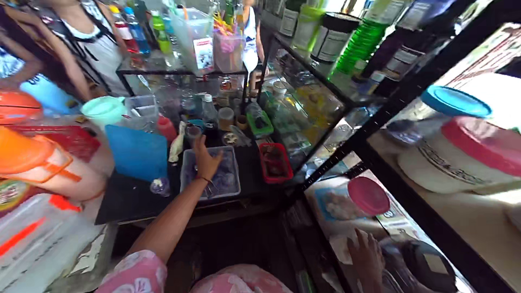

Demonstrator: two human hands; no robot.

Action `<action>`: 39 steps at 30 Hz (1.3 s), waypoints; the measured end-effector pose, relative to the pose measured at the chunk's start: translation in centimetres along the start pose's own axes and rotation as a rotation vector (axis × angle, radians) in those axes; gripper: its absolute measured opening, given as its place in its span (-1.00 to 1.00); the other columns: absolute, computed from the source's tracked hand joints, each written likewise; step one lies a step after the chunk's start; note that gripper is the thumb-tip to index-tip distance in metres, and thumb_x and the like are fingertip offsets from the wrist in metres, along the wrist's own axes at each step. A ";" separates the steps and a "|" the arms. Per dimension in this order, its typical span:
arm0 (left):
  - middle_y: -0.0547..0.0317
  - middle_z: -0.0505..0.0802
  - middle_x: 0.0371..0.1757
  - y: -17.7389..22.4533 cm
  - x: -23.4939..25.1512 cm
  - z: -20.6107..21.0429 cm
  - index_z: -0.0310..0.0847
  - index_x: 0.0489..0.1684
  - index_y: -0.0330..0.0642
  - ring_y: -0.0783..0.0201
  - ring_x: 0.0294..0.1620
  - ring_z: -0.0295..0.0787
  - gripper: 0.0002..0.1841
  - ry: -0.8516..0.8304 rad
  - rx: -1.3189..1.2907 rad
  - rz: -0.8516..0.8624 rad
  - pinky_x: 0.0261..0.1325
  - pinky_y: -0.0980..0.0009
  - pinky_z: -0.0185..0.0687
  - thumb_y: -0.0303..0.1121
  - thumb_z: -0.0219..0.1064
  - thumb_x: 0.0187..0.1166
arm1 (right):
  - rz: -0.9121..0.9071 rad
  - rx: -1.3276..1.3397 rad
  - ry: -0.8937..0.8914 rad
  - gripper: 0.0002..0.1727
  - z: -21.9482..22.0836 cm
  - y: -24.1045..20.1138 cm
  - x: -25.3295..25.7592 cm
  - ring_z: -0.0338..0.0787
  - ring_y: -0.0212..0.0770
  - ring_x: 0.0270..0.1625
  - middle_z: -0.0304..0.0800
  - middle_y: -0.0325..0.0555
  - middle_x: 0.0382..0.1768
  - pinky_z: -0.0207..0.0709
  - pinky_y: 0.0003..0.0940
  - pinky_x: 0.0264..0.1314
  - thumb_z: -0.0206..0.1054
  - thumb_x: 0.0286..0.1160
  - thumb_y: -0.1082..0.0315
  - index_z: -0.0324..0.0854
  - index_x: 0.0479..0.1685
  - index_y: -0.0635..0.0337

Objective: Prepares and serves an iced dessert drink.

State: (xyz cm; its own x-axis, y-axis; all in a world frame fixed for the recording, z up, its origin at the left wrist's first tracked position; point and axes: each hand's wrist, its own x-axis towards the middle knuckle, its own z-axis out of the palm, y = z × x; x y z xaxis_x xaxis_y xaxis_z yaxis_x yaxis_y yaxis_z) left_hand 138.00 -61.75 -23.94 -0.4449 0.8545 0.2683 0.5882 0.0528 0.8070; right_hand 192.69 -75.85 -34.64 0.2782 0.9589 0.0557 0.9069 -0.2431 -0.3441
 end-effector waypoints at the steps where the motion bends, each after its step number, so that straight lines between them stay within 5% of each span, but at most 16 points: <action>1: -0.55 0.11 0.79 -1.4 2.4 -0.6 0.02 0.78 -0.46 -0.39 0.78 0.10 0.04 0.044 0.030 -0.052 0.73 -0.19 0.19 -0.32 0.66 0.29 | 0.038 0.010 -0.001 -0.35 -0.2 -0.2 0.2 0.11 0.64 0.75 0.15 0.64 0.70 -0.04 0.61 0.68 0.39 0.60 0.18 0.45 0.64 0.29; 4: -0.54 0.07 0.81 -5.5 8.6 -1.0 -0.02 0.81 -0.43 -0.42 0.79 0.09 0.17 0.074 0.151 -0.204 0.72 -0.23 0.18 -0.22 0.75 0.18 | 0.057 -0.026 0.000 -0.26 -1.6 -3.7 0.0 0.08 0.62 0.77 0.12 0.62 0.72 -0.14 0.62 0.70 0.43 0.53 0.12 0.40 0.67 0.31; 8: -0.45 0.33 0.72 -8.4 13.9 -0.9 -0.07 0.84 -0.37 -0.35 0.69 0.33 0.25 -0.100 0.271 -0.342 0.64 -0.24 0.30 -0.08 0.76 0.14 | -0.134 0.099 -0.125 -0.38 -0.2 -14.4 -1.5 0.44 0.58 0.58 0.43 0.61 0.53 0.29 0.43 0.60 0.36 0.61 0.15 0.52 0.52 0.45; 13: -0.45 0.60 0.51 -8.8 15.5 -2.3 -0.10 0.87 -0.26 -0.36 0.49 0.58 0.17 -0.266 0.218 -0.249 0.55 -0.26 0.42 -0.23 0.71 0.23 | -0.230 0.734 -0.384 -0.52 4.8 -32.6 -2.5 0.74 0.06 0.40 0.67 0.28 0.39 0.60 -0.07 0.50 0.34 0.59 0.30 0.59 0.42 0.41; 16: -0.33 0.64 0.51 -6.8 14.3 -5.7 -0.10 0.89 -0.22 -0.28 0.48 0.62 0.18 -0.340 0.138 -0.027 0.57 -0.21 0.43 -0.24 0.72 0.22 | -0.029 1.197 -0.648 -0.56 6.4 -43.9 -2.0 0.81 -0.11 0.24 0.73 0.18 0.28 0.68 -0.20 0.34 0.10 0.76 0.31 0.47 0.44 0.46; 18: -0.18 0.70 0.48 -5.4 12.2 -9.0 -0.04 0.86 -0.27 -0.16 0.48 0.65 0.18 -0.394 0.042 0.215 0.57 -0.14 0.47 -0.27 0.75 0.16 | 0.136 1.434 -0.816 -0.42 7.3 -50.2 -2.1 0.79 -0.07 0.27 0.71 0.17 0.33 0.67 -0.13 0.32 -0.17 0.92 0.11 0.21 0.65 0.39; 20: -0.16 0.76 0.42 -4.5 9.8 -12.3 0.18 0.73 -0.43 -0.10 0.46 0.68 0.09 -0.432 -0.116 0.495 0.53 -0.09 0.54 -0.28 0.77 0.08 | 0.157 1.639 -0.919 -0.23 7.5 -55.0 -1.7 0.75 -0.01 0.33 0.65 0.16 0.40 0.65 0.00 0.27 -0.34 0.84 -0.22 0.00 0.76 0.20; 22: -0.18 0.81 0.34 -5.2 7.8 -15.2 0.36 0.55 -0.52 -0.07 0.47 0.70 -0.08 -0.414 -0.238 0.765 0.55 0.00 0.55 -0.22 0.71 0.15 | 0.153 1.960 -0.857 -0.25 6.9 -58.6 -1.4 0.82 -0.11 0.11 0.79 0.00 0.11 0.75 -0.08 0.10 -0.05 0.67 -0.35 0.32 0.50 0.11; 24: -0.18 0.76 0.43 -7.3 6.7 -17.6 0.36 0.54 -0.48 -0.06 0.57 0.61 -0.14 -0.319 -0.197 0.866 0.63 0.04 0.46 -0.14 0.63 0.27 | 0.110 2.128 -0.762 -0.39 5.2 -60.8 -1.0 0.87 -0.14 -0.02 0.84 -0.06 -0.06 0.80 -0.11 0.04 0.29 0.55 -0.21 0.46 0.28 0.11; 26: -0.34 0.45 0.69 -10.6 5.2 -20.4 0.15 0.71 -0.56 -0.20 0.75 0.33 0.14 -0.234 -0.102 0.708 0.76 -0.03 0.24 -0.11 0.73 0.09 | -0.072 2.042 -0.678 -0.33 2.9 -61.5 -1.1 0.86 -0.17 0.02 0.84 -0.12 -0.02 0.80 -0.12 0.06 0.57 0.29 -0.13 0.48 0.28 0.05; 28: -0.41 0.11 0.84 -14.2 2.9 -23.6 -0.02 0.79 -0.55 -0.27 0.84 0.09 0.24 -0.156 0.001 0.493 0.78 -0.11 0.14 -0.08 0.72 0.09 | -0.440 1.889 -0.530 -0.31 0.6 -61.5 -1.4 0.88 -0.27 0.05 0.89 -0.26 0.02 0.82 -0.21 0.10 0.70 0.10 -0.15 0.58 0.22 -0.06; 31: -0.43 0.09 0.84 -18.3 -3.2 -27.4 -0.04 0.82 -0.49 -0.34 0.84 0.05 0.18 0.038 0.103 0.218 0.75 -0.23 0.13 -0.16 0.67 0.17 | -0.978 1.569 -0.269 -0.39 2.2 -61.4 -2.7 0.79 -0.52 0.21 0.83 -0.58 0.16 0.74 -0.39 0.27 0.67 0.19 -0.10 0.62 0.29 -0.29; 32: -0.45 0.15 0.82 -19.3 -5.5 -28.0 -0.02 0.82 -0.47 -0.37 0.81 0.10 0.15 0.107 0.117 0.122 0.72 -0.27 0.17 -0.17 0.66 0.18 | -0.973 1.494 -0.279 -0.42 4.7 -61.5 -3.5 0.81 -0.63 0.12 0.87 -0.66 0.05 0.76 -0.47 0.18 0.72 0.12 -0.02 0.67 0.21 -0.28; 35: -0.60 0.20 0.74 -21.5 -11.9 -28.9 -0.01 0.80 -0.47 -0.51 0.69 0.24 0.15 0.205 0.112 -0.109 0.58 -0.34 0.32 -0.19 0.67 0.16 | -0.843 1.431 -0.520 -0.17 10.8 -61.8 -4.8 0.82 -0.43 0.11 0.81 -0.29 0.05 0.77 -0.30 0.23 0.74 -0.10 0.40 0.43 0.33 0.25; 39: -0.74 0.25 0.66 -22.3 -18.5 -28.0 0.10 0.72 -0.58 -0.63 0.53 0.38 0.08 0.238 0.123 -0.256 0.42 -0.39 0.44 -0.29 0.69 0.14 | -0.931 1.393 -0.439 -0.34 9.9 -62.4 -5.2 0.82 -0.63 0.05 0.88 -0.57 -0.05 0.78 -0.45 0.16 0.79 -0.01 0.13 0.62 0.17 0.03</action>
State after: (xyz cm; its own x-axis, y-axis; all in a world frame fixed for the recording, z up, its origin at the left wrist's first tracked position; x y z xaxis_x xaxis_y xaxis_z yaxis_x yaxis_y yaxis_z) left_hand 114.23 -93.22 -32.13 -0.7244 0.6620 0.1924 0.5077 0.3235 0.7985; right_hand 131.49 -64.18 -22.73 -0.4519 0.7159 0.5322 -0.2969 0.4419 -0.8465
